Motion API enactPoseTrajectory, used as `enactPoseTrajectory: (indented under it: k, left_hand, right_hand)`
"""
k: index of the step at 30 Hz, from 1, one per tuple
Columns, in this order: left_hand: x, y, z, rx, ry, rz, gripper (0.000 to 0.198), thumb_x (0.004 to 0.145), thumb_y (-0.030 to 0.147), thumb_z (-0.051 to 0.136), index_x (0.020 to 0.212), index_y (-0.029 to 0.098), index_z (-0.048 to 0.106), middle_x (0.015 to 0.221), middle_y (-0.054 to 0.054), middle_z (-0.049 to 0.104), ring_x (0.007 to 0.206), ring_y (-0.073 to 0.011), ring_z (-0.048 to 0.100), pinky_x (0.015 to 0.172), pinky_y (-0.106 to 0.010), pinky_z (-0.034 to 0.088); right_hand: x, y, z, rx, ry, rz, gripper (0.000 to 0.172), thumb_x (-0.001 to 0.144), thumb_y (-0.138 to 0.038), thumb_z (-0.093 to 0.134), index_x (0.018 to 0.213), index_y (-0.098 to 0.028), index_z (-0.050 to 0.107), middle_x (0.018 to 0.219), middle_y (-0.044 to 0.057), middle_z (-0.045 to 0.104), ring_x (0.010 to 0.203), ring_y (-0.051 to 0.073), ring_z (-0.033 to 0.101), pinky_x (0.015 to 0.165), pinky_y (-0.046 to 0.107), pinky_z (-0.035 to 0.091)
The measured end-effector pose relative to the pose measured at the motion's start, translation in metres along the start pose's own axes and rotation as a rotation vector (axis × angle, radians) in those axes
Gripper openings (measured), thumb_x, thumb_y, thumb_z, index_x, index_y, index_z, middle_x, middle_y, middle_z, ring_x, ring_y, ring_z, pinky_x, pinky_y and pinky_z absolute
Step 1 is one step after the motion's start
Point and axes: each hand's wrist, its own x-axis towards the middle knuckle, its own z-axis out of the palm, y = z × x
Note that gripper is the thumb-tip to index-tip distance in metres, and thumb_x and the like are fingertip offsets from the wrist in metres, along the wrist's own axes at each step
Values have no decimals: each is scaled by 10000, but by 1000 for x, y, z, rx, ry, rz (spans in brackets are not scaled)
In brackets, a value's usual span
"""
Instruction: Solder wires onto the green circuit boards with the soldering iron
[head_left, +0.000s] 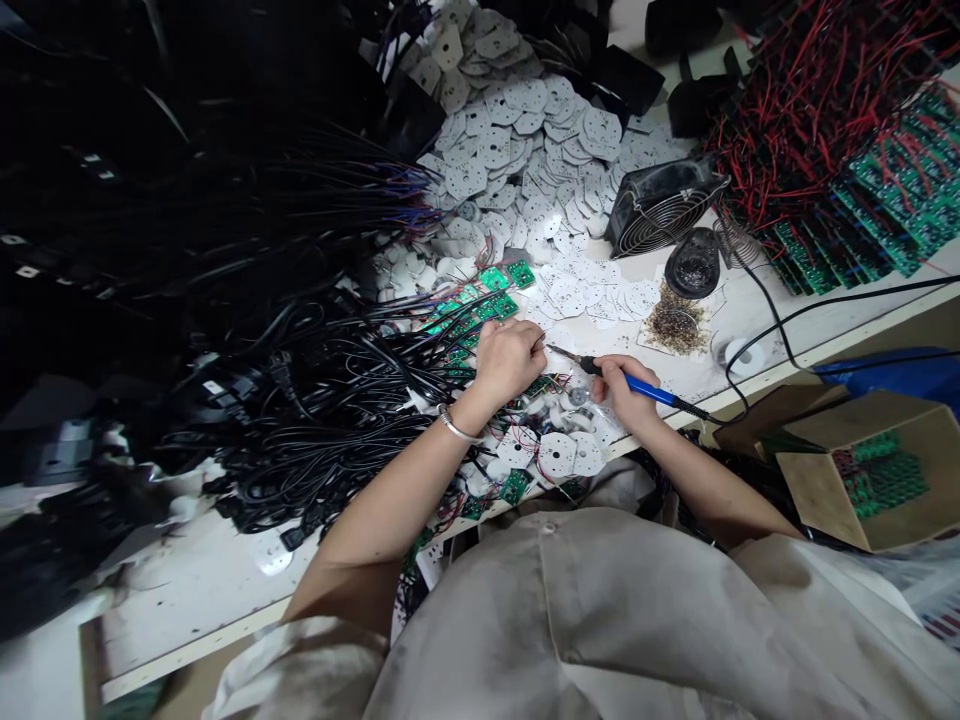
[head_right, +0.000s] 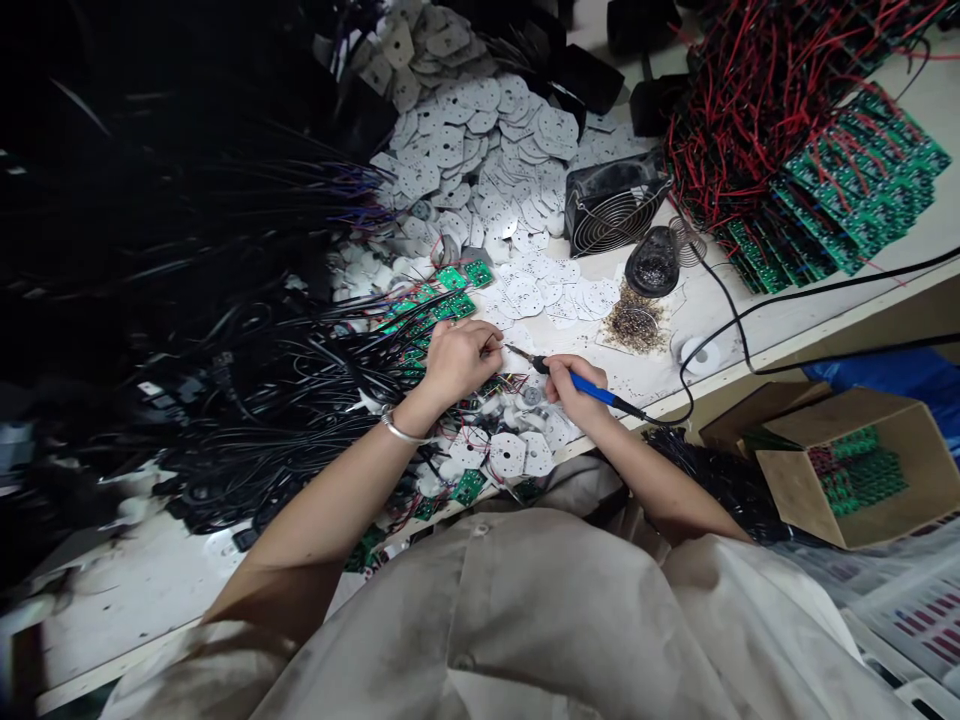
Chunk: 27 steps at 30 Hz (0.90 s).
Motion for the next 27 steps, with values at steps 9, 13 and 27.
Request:
enactPoseTrajectory:
  k: [9,13,27]
  left_hand:
    - [2,2,-7,-5,-31,-10,161,826,152,533,710,203,632,995,-67,767,987,-266,664,903,-447,400]
    - [3,-1,-6,-17,-3,6,154,816,166,542,688,209,614,1002,-65,771,995,-272,663,897,-446,407]
    - [4,-2,-8,49,-34,70,148,823,159,524,774,191,661,992,-98,756,962,-277,674,881,-413,496]
  right_hand:
    - [-4,-12,-32,4,426,-160,281,879,-473,594,858,-202,665,489,-64,570,380,124,538,446,266,450]
    - [1,-8,-57,-95,573,-162,310,876,-494,579,885,-193,652,486,-69,555,389,122,529,462,265,442]
    - [8,4,-72,-235,599,-134,356,917,-504,518,958,-179,657,520,-61,551,454,138,532,568,300,487]
